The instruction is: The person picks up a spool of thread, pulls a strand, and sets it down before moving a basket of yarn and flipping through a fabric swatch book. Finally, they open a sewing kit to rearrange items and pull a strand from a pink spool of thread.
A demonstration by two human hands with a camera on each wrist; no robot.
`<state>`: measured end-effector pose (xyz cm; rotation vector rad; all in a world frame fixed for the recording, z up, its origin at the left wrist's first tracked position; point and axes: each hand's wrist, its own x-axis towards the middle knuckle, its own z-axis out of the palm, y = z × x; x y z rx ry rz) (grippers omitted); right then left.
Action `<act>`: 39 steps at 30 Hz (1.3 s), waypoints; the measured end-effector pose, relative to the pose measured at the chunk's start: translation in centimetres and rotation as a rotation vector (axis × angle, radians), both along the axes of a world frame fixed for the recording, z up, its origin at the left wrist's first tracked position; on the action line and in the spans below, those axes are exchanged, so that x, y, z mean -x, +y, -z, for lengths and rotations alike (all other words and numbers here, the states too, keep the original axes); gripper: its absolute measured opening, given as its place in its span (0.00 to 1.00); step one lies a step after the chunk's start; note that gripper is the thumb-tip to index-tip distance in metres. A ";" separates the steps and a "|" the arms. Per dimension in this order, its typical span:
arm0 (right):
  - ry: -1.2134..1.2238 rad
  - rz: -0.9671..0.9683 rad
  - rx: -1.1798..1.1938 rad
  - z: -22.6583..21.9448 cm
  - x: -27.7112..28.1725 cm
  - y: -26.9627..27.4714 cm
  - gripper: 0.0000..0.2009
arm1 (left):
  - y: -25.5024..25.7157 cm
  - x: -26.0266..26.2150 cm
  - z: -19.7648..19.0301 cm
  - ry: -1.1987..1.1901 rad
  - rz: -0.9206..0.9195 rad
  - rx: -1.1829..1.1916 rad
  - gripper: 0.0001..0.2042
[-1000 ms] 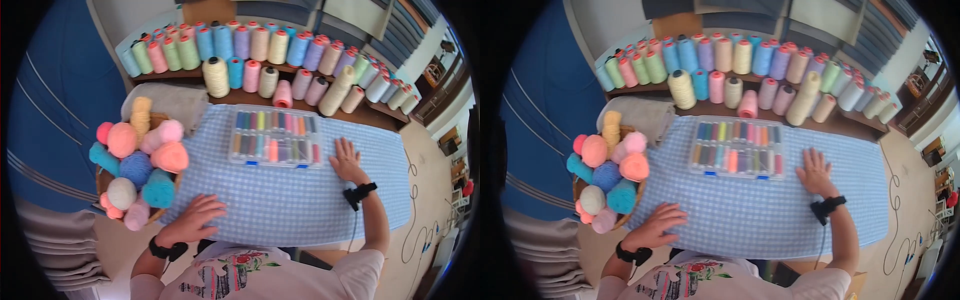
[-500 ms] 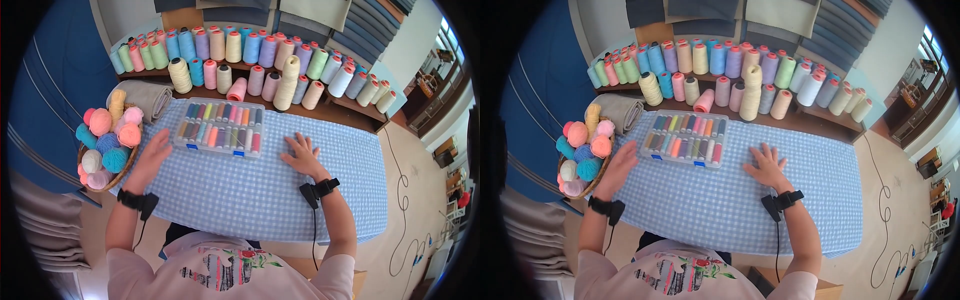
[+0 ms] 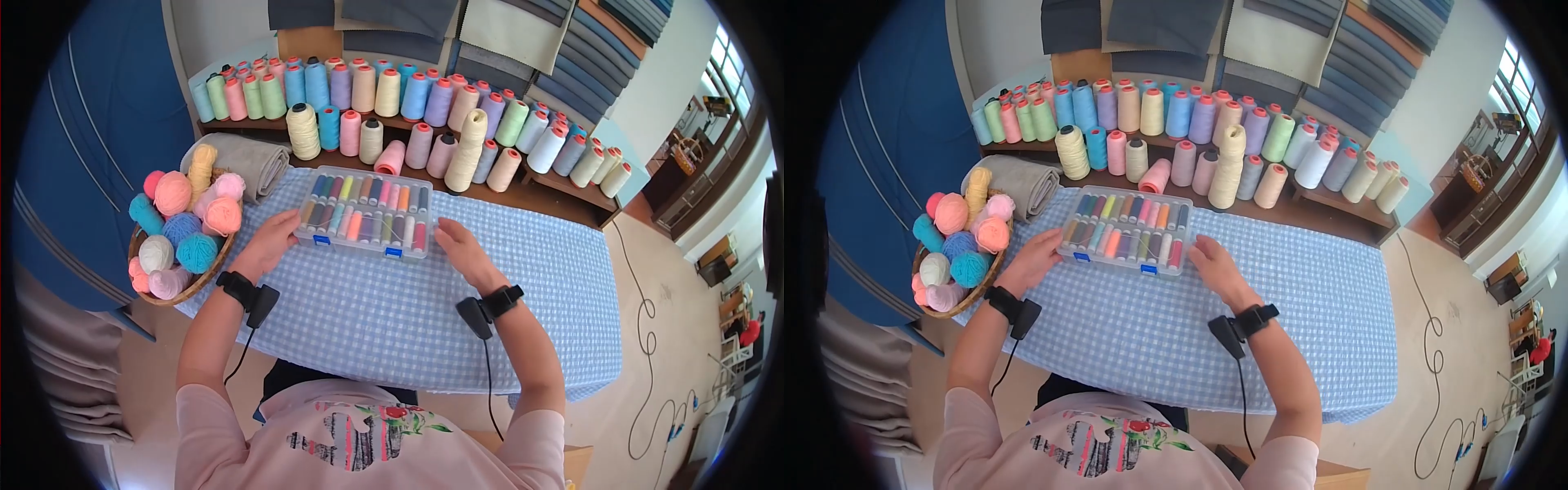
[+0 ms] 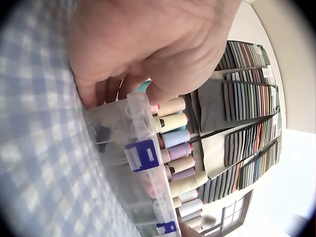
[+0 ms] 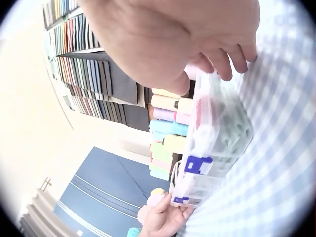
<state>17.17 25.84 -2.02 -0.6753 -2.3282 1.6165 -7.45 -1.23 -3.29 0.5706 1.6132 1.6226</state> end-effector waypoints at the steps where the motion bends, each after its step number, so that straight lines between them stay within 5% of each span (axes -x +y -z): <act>1: 0.053 0.072 0.211 0.2 1.2 -0.5 0.26 | -0.1 0.0 -0.1 -0.002 0.002 -0.002 0.20; 2: 0.107 0.143 0.420 0.2 1.9 -0.9 0.28 | -0.1 -0.1 -0.1 0.017 0.000 0.012 0.20; 7: 0.164 0.249 0.420 -1.9 1.0 -1.5 0.31 | -0.2 -2.7 -2.2 0.095 -0.051 0.084 0.19; 11: 0.260 0.226 0.447 -4.8 -2.6 -2.5 0.30 | -0.6 -4.6 -3.6 0.150 0.129 -0.075 0.19; 19: 0.092 0.343 0.352 -3.0 -7.4 -4.8 0.30 | -0.5 -7.0 -1.7 0.238 0.242 -0.093 0.16; 31: 0.012 0.048 0.340 -2.4 -10.3 -2.1 0.26 | -1.7 -6.6 -0.7 0.107 0.192 0.008 0.17; 37: -0.084 -0.035 0.006 -4.3 -7.8 2.9 0.20 | 1.2 -6.2 -2.3 0.090 0.106 -0.101 0.21; 39: -0.094 0.073 -0.308 -5.5 -6.2 4.7 0.22 | 2.3 -6.0 -2.0 0.071 0.093 -0.198 0.22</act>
